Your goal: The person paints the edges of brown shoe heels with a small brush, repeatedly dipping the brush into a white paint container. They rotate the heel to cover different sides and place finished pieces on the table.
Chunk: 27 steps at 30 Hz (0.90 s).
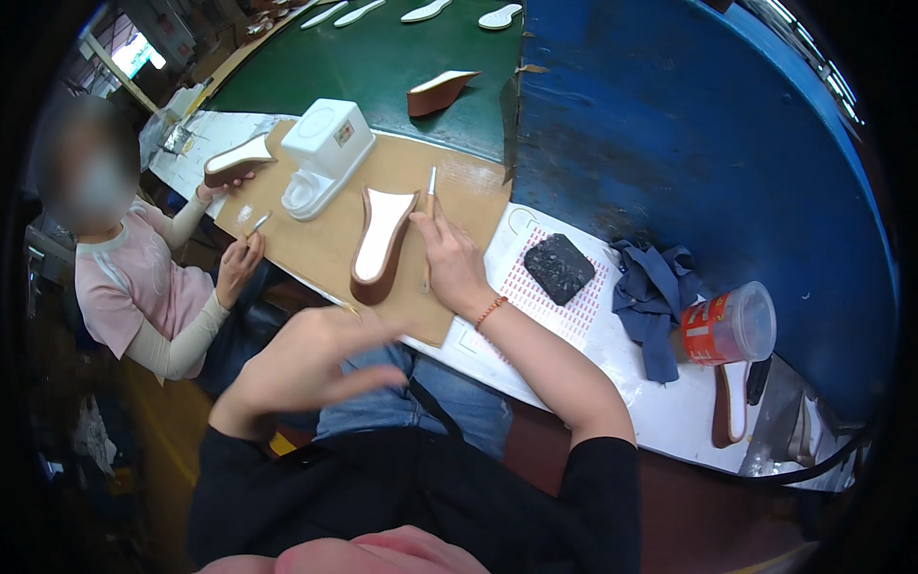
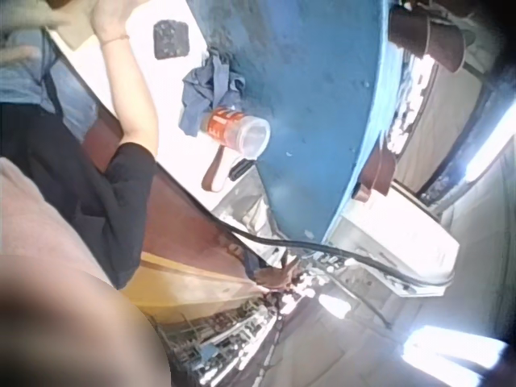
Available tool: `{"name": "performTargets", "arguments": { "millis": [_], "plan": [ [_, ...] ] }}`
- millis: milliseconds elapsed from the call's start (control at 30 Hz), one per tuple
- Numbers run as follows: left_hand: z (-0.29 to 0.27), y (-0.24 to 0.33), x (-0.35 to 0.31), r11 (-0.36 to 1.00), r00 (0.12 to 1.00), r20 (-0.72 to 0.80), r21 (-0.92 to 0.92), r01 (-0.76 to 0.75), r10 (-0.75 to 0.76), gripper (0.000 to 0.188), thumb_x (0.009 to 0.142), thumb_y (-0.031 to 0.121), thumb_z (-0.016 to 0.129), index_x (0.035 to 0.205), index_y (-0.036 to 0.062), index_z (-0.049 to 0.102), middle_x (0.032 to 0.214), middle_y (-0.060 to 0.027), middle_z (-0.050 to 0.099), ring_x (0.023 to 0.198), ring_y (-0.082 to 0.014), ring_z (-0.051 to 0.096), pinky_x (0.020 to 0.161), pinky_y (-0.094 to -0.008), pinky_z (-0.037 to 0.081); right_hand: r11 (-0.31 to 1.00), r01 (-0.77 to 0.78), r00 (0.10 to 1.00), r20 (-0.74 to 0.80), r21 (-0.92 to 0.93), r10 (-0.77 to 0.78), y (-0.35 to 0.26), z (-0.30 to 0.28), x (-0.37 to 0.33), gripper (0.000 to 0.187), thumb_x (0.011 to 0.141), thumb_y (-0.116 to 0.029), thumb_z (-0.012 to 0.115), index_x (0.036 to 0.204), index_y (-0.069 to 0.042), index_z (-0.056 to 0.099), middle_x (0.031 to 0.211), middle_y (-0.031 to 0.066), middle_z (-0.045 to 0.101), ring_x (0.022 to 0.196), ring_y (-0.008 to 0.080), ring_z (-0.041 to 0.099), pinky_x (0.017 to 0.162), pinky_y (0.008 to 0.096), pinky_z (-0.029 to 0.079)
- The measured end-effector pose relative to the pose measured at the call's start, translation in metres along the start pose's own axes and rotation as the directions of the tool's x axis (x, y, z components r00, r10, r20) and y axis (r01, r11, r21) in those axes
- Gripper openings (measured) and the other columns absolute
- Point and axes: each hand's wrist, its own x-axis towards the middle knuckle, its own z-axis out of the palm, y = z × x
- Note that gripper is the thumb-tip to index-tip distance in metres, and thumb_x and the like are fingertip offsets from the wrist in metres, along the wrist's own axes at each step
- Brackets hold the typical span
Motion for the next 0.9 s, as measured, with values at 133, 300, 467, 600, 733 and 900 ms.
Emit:
{"name": "performTargets", "arguments": {
  "millis": [133,300,467,600,733,900],
  "plan": [
    [0.030,-0.071,-0.009,0.922,0.843,-0.393,-0.272,0.275,-0.368,0.078,0.068,0.030,0.075,0.126,-0.0083,0.038,0.117,-0.0237,0.051,0.111,-0.0292,0.050,0.092,-0.0345,0.040,0.999,-0.043,0.998,-0.039,0.002,0.043,0.000,-0.001,-0.003,0.044,0.074,0.007,0.049,0.115,-0.007,0.046,0.121,0.0205,0.050,0.090,0.0379,0.058,0.076,0.0419,0.050],
    [0.089,-0.111,0.003,0.898,0.779,-0.450,-0.177,0.402,-0.437,0.119,0.059,0.048,0.077,0.134,-0.0139,0.010,0.136,-0.0337,0.023,0.129,-0.0429,0.024,0.106,-0.0442,0.020,0.989,0.128,0.973,-0.204,0.074,-0.111,-0.005,-0.008,0.007,0.026,0.085,-0.001,0.052,0.110,-0.003,0.054,0.126,0.0153,0.051,0.086,0.0233,0.064,0.074,0.0304,0.050],
    [0.111,-0.130,0.026,0.905,0.659,-0.631,-0.190,0.380,-0.409,0.108,0.059,0.042,0.077,0.131,-0.0150,0.020,0.133,-0.0312,0.031,0.127,-0.0437,0.027,0.105,-0.0543,0.010,0.973,0.034,0.994,-0.106,0.228,-0.010,-0.024,-0.041,0.027,0.042,0.090,-0.010,0.051,0.130,-0.004,0.042,0.105,0.0130,0.062,0.075,0.0143,0.061,0.072,0.0240,0.047],
    [0.102,-0.135,0.019,0.925,0.616,-0.691,-0.273,0.264,-0.379,0.081,0.059,0.023,0.074,0.123,-0.0132,0.038,0.122,-0.0291,0.046,0.120,-0.0408,0.039,0.102,-0.0474,0.026,0.822,-0.136,0.975,-0.071,0.553,0.209,-0.044,-0.057,0.052,0.045,0.093,-0.014,0.046,0.134,0.000,0.034,0.103,0.0108,0.060,0.078,0.0114,0.056,0.074,0.0244,0.047],
    [0.088,-0.131,-0.024,0.908,0.538,-0.752,-0.415,0.061,-0.380,0.071,0.057,0.009,0.072,0.120,-0.0080,0.045,0.118,-0.0263,0.050,0.111,-0.0345,0.050,0.096,-0.0377,0.038,0.423,-0.133,0.932,-0.032,0.896,0.361,-0.058,-0.045,0.070,0.036,0.092,-0.012,0.048,0.124,0.004,0.044,0.110,0.0140,0.056,0.092,0.0175,0.057,0.083,0.0277,0.048],
    [0.082,-0.135,-0.094,0.816,0.603,-0.611,-0.564,0.124,-0.514,0.074,0.060,0.011,0.075,0.123,-0.0089,0.041,0.123,-0.0208,0.046,0.112,-0.0293,0.049,0.095,-0.0360,0.038,0.230,-0.214,0.897,0.098,0.949,0.431,-0.063,-0.019,0.088,0.024,0.085,-0.004,0.055,0.108,0.005,0.052,0.104,0.0148,0.057,0.093,0.0198,0.059,0.085,0.0289,0.049]
  ]
}}
